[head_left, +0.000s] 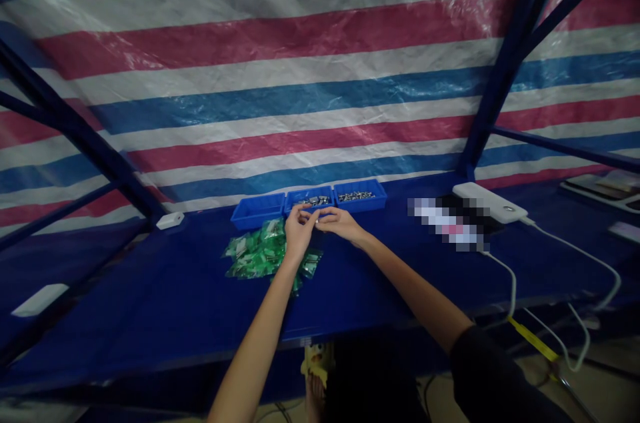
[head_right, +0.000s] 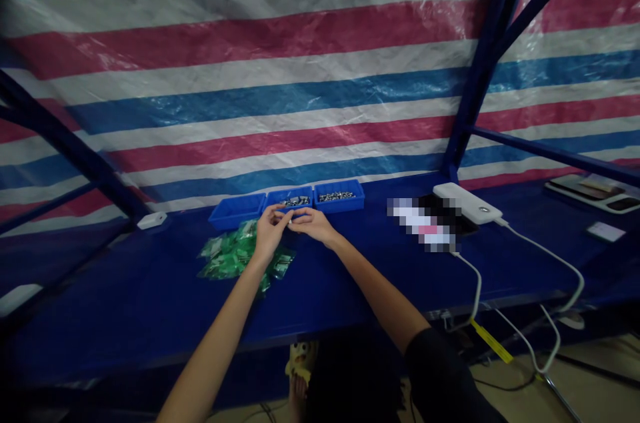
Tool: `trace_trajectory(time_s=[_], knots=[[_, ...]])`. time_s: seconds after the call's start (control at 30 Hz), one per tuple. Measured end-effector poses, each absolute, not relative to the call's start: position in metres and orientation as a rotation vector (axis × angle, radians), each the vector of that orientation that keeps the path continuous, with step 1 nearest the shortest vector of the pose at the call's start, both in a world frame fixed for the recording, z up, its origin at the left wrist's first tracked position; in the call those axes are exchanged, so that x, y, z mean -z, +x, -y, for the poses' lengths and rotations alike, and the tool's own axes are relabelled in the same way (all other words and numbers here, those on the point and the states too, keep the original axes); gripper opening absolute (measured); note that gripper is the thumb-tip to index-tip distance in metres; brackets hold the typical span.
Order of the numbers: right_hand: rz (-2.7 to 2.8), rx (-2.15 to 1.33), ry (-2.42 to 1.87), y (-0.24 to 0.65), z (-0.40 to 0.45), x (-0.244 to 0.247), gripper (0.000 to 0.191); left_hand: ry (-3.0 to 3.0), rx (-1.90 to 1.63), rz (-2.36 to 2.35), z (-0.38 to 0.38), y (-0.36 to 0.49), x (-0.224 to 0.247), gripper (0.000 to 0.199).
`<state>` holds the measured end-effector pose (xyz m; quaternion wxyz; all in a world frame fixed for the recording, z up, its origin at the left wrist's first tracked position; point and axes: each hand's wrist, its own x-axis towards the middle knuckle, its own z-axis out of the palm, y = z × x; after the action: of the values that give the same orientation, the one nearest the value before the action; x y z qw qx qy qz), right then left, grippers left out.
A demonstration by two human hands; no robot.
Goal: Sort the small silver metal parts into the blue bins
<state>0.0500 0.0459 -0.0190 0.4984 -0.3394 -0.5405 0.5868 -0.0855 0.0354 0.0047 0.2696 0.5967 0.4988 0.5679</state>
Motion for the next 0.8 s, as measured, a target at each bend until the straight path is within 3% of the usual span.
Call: trace_trajectory(time_s=[0.27,0.53,0.63,0.8], knots=[[1.338,-1.255,-0.843,0.051,-0.050,0.018,0.028,1.810,-1.349,-1.560,-0.032,-0.089,-0.007,0.029],[1.233,-1.135,-1.024,0.057,-0.057,0.021,0.031,2.219,-0.484,-2.335,-0.020,-0.102,-0.007,0.031],[1.219,-1.124,-1.037,0.059,-0.058,0.019,0.030,2.279,-0.316,-2.235,-0.021,-0.103,-0.005,0.028],[1.228,-1.073,-1.094,0.062,-0.056,0.017,0.029,2.370,-0.512,-1.841,-0.028,-0.102,0.001,0.023]])
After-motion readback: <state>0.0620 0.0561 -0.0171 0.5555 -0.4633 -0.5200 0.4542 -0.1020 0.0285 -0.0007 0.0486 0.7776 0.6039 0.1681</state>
